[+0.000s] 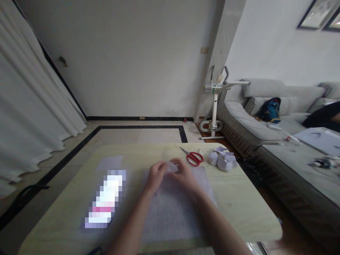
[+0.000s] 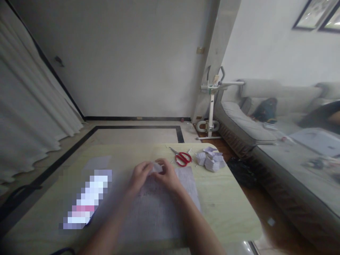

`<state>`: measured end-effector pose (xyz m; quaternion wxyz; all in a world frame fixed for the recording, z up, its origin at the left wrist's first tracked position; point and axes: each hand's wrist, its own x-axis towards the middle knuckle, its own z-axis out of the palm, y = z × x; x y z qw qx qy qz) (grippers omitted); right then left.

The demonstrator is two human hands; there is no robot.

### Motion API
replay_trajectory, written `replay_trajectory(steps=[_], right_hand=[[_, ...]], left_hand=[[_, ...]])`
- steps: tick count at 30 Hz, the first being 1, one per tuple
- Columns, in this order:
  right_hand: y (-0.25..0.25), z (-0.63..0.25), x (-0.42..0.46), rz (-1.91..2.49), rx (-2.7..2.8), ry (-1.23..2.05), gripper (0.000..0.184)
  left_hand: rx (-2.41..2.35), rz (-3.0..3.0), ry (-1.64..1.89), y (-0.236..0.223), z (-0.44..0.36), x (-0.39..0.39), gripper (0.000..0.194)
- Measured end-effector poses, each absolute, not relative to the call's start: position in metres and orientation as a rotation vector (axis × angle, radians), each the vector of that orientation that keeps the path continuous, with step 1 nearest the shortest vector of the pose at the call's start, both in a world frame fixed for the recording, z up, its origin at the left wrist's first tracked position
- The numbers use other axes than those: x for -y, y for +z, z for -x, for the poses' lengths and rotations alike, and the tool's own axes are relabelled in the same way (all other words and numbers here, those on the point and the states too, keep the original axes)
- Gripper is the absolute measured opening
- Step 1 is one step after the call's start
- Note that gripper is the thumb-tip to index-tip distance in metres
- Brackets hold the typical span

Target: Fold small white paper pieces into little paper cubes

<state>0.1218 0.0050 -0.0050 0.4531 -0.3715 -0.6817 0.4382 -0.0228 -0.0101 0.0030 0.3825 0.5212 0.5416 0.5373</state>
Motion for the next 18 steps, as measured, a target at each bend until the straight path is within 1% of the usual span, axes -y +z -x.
replay_trajectory(steps=[2, 6, 8, 12, 16, 18], right_hand=[[-0.006, -0.122, -0.006, 0.909, 1.689, 1.078, 0.037], [-0.008, -0.122, -0.007, 0.928, 1.712, 1.047, 0.045], [-0.008, -0.123, -0.007, 0.923, 1.731, 1.036, 0.044], [-0.005, -0.124, -0.008, 0.938, 1.761, 0.980, 0.036], [-0.002, -0.125, -0.008, 0.964, 1.806, 0.909, 0.020], [0.000, -0.125, -0.008, 0.981, 1.798, 0.901, 0.016]], left_hand=[[-1.388, -1.305, 1.372, 0.004, 0.023, 0.010, 0.024], [-1.390, -1.242, 1.365, 0.010, 0.021, 0.012, 0.027], [-1.397, -1.224, 1.377, 0.014, 0.019, 0.014, 0.028], [-1.355, -1.212, 1.356, 0.016, 0.017, 0.016, 0.028], [-1.365, -1.281, 1.342, 0.008, 0.019, 0.013, 0.024], [-1.367, -1.293, 1.349, 0.005, 0.020, 0.011, 0.025]])
